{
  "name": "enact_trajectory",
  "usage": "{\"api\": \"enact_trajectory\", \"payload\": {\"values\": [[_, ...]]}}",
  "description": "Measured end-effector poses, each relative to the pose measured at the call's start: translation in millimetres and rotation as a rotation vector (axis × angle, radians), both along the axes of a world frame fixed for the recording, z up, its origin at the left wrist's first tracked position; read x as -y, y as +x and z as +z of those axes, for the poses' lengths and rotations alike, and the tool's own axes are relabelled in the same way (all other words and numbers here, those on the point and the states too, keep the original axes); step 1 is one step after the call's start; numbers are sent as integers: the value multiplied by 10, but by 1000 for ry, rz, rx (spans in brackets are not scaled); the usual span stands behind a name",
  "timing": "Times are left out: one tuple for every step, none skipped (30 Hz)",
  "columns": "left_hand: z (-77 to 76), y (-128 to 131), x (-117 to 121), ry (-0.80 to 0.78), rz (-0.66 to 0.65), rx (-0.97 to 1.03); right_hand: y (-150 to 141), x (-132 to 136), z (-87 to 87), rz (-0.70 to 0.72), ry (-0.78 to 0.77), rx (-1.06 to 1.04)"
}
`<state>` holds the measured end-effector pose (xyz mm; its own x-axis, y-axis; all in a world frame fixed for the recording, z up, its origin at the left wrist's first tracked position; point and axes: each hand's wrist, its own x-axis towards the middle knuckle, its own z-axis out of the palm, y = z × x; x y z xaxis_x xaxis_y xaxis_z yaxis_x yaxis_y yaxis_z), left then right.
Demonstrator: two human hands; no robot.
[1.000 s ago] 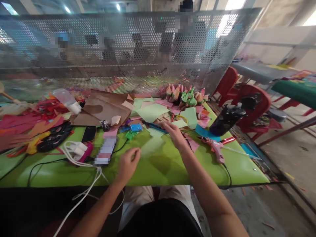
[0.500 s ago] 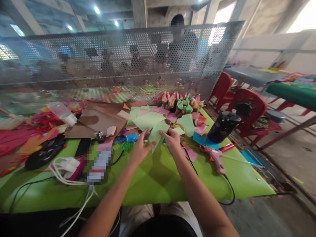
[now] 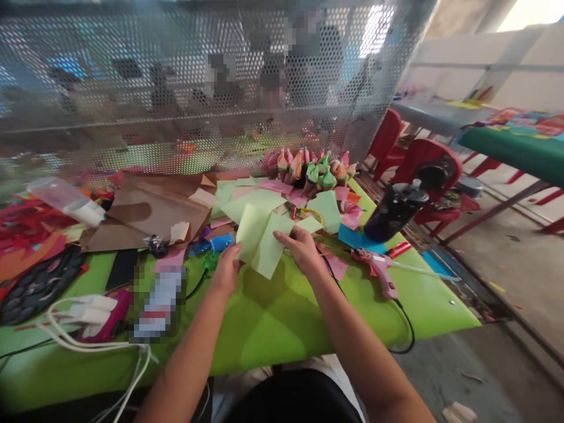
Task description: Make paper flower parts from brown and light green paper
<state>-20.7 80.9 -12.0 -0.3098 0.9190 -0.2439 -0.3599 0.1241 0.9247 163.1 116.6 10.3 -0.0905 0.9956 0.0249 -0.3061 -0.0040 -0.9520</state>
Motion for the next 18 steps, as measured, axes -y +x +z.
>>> {"api": "enact_trajectory", "payload": {"values": [[-12, -17, -16, 1, 1, 20, 5, 3, 9, -5, -2, -13], [-16, -32, -28, 1, -13, 39, 9, 7, 19, -15, -4, -26], [-14, -47, -37, -3, -33, 56, 13, 11, 30, -29, -6, -35], [-5, -61, -43, -10, -51, 64, 17, 15, 42, -45, -6, -35], [8, -74, -45, -19, -68, 57, 21, 19, 52, -60, -6, -27], [25, -85, -44, -28, -83, 38, 25, 22, 60, -73, -4, -15], [45, -95, -40, -36, -95, 15, 28, 24, 65, -84, -2, -6], [67, -100, -34, -42, -115, -1, 32, 27, 68, -91, -2, -1], [89, -102, -25, -45, -149, -5, 34, 28, 67, -93, -4, -2], [111, -101, -14, -44, -193, 1, 36, 30, 65, -89, -7, -6], [131, -98, -3, -36, -236, 8, 37, 32, 61, -82, -12, -8], [147, -94, 7, -24, -275, 10, 39, 33, 57, -73, -16, -6], [159, -92, 15, -11, -307, 6, 41, 34, 55, -64, -16, -2], [165, -92, 19, 0, -324, -4, 45, 34, 55, -57, -6, 4], [166, -95, 20, 9, -323, -19, 52, 34, 57, -55, 16, 13], [163, -102, 18, 17, -310, -35, 62, 33, 64, -57, 49, 24], [158, -111, 12, 25, -290, -47, 76, 32, 72, -57, 92, 38], [153, -123, 5, 32, -268, -54, 95, 31, 83, -52, 138, 59]]}}
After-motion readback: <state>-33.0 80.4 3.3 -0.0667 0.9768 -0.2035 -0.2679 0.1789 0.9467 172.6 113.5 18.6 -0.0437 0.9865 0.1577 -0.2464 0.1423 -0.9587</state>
